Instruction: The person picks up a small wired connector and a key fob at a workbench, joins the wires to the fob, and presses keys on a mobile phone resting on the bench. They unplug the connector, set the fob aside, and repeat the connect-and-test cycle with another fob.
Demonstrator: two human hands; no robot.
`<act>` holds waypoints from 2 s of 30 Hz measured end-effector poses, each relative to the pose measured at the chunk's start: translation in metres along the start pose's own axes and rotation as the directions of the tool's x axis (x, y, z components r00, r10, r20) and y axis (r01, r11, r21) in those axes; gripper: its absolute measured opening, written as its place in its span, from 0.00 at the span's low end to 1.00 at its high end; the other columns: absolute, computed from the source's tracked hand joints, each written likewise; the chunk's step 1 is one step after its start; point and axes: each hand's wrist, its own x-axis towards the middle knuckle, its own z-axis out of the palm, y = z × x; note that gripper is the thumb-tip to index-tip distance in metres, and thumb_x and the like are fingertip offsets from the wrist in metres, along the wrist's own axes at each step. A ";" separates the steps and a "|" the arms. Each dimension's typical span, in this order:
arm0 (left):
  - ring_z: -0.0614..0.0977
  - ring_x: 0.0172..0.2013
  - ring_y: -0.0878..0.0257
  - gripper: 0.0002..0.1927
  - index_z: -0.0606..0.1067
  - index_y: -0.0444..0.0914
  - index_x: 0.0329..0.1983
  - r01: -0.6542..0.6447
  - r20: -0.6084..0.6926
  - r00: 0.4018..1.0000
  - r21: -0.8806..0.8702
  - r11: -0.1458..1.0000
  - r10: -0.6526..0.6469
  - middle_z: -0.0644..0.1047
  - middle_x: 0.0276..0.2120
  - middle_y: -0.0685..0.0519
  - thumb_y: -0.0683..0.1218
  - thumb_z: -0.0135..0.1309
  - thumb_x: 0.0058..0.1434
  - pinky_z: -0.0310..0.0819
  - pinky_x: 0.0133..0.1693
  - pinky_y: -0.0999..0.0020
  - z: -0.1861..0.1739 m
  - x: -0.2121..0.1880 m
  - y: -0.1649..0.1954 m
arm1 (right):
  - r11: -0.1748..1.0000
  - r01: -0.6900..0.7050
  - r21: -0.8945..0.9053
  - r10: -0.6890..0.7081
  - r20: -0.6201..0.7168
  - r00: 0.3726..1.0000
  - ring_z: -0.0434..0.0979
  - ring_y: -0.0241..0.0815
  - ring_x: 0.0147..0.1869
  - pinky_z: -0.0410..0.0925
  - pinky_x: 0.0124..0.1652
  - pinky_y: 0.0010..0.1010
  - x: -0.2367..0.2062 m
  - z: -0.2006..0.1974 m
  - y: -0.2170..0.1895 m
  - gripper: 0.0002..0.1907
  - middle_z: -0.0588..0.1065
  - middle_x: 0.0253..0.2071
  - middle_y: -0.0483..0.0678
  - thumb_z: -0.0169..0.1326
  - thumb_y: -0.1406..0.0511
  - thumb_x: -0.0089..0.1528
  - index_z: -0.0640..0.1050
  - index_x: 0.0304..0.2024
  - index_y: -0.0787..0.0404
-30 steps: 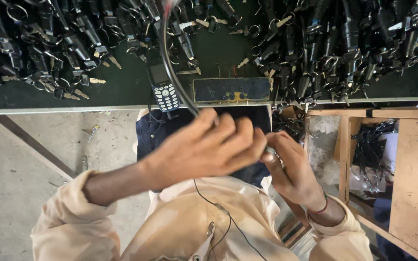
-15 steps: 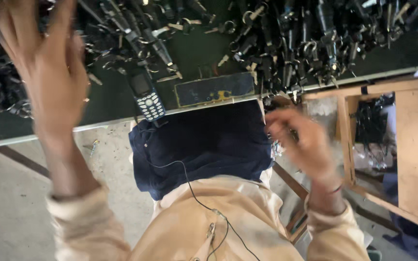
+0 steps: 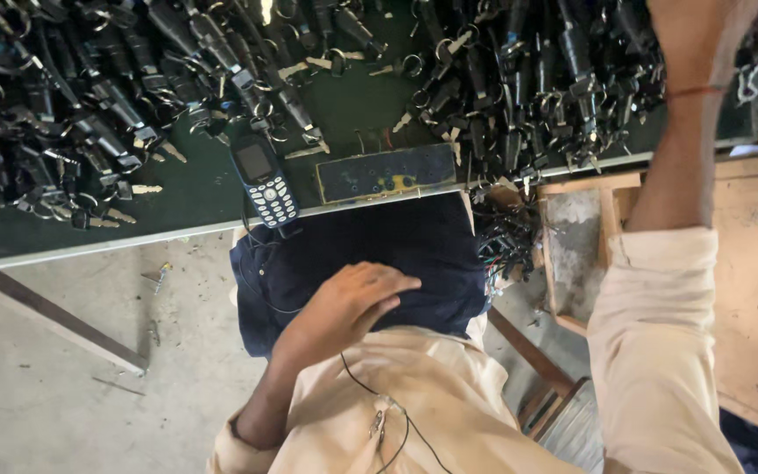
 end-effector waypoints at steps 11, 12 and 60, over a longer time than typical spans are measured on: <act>0.77 0.53 0.55 0.21 0.68 0.37 0.66 0.012 -0.161 0.981 -0.504 0.864 -0.108 0.75 0.53 0.50 0.42 0.50 0.70 0.73 0.55 0.61 0.009 0.023 -0.013 | 0.603 0.580 0.548 -0.326 -0.494 0.806 0.78 0.46 0.51 0.72 0.49 0.35 -0.179 0.002 0.005 0.12 0.66 0.54 0.59 0.55 0.75 0.69 0.70 0.53 0.64; 0.75 0.54 0.55 0.24 0.64 0.37 0.69 -0.004 -0.171 0.976 -0.636 0.771 -0.136 0.72 0.54 0.49 0.43 0.49 0.72 0.73 0.55 0.60 0.010 0.034 -0.017 | 0.559 0.573 0.599 -0.307 -0.492 0.814 0.79 0.47 0.51 0.72 0.50 0.35 -0.223 0.018 0.000 0.13 0.66 0.55 0.59 0.55 0.75 0.68 0.70 0.54 0.64; 0.84 0.32 0.69 0.04 0.80 0.30 0.42 0.072 -0.425 0.807 -0.619 0.782 -0.410 0.79 0.35 0.51 0.37 0.57 0.70 0.83 0.32 0.74 0.071 0.047 -0.014 | 0.579 0.023 0.815 -0.522 0.349 0.778 0.78 0.30 0.34 0.70 0.35 0.20 -0.295 0.020 -0.044 0.14 0.80 0.31 0.44 0.56 0.61 0.69 0.82 0.47 0.68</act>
